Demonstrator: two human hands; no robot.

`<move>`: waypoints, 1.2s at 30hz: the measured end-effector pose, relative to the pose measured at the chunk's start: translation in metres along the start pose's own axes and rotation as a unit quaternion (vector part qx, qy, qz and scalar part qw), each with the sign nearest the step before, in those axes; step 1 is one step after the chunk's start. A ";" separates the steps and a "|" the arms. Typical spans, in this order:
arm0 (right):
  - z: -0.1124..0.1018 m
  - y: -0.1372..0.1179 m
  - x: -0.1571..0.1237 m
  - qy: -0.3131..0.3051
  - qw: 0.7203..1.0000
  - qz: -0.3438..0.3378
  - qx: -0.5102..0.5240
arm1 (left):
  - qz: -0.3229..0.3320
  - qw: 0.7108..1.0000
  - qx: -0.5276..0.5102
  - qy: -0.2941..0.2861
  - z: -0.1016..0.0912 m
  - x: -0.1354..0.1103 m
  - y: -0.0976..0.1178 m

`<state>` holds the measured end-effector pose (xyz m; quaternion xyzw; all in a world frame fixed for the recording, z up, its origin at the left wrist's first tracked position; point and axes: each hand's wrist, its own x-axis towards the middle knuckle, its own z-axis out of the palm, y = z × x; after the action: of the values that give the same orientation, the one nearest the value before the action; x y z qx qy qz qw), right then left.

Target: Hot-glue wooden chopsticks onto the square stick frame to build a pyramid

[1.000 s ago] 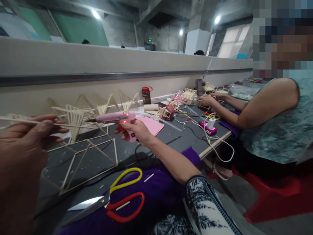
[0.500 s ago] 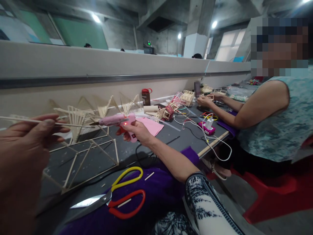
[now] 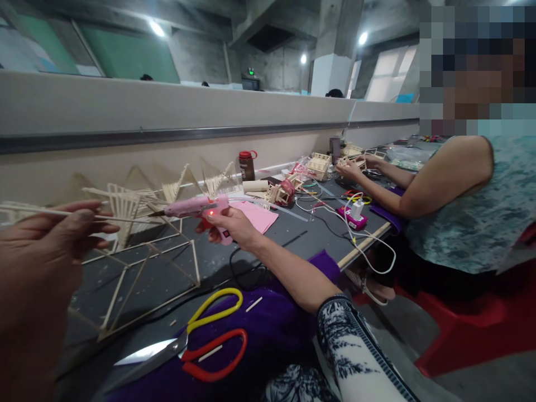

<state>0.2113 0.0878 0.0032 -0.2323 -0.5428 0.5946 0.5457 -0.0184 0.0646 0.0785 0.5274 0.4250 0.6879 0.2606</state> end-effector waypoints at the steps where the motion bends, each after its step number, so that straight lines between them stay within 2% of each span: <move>1: 0.000 0.000 0.000 0.002 1.000 0.002 -0.003 | 0.003 1.000 -0.005 0.002 0.001 0.000 0.001; 9: -0.002 -0.002 -0.002 0.002 1.000 0.004 -0.028 | 0.037 0.999 -0.005 0.012 0.000 -0.004 0.007; 24: -0.003 -0.007 -0.003 0.004 1.000 -0.024 -0.017 | 0.010 1.000 0.008 -0.006 0.002 -0.004 0.005; 31: -0.002 -0.004 -0.003 0.006 1.000 0.002 -0.014 | 0.011 1.000 0.017 0.004 0.001 -0.004 0.004; 36: -0.003 -0.005 -0.003 0.004 1.000 -0.006 -0.017 | 0.003 1.000 0.023 0.010 0.004 -0.007 0.007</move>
<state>0.2171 0.0851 0.0060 -0.2405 -0.5523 0.5810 0.5473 -0.0118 0.0569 0.0815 0.5276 0.4417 0.6839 0.2424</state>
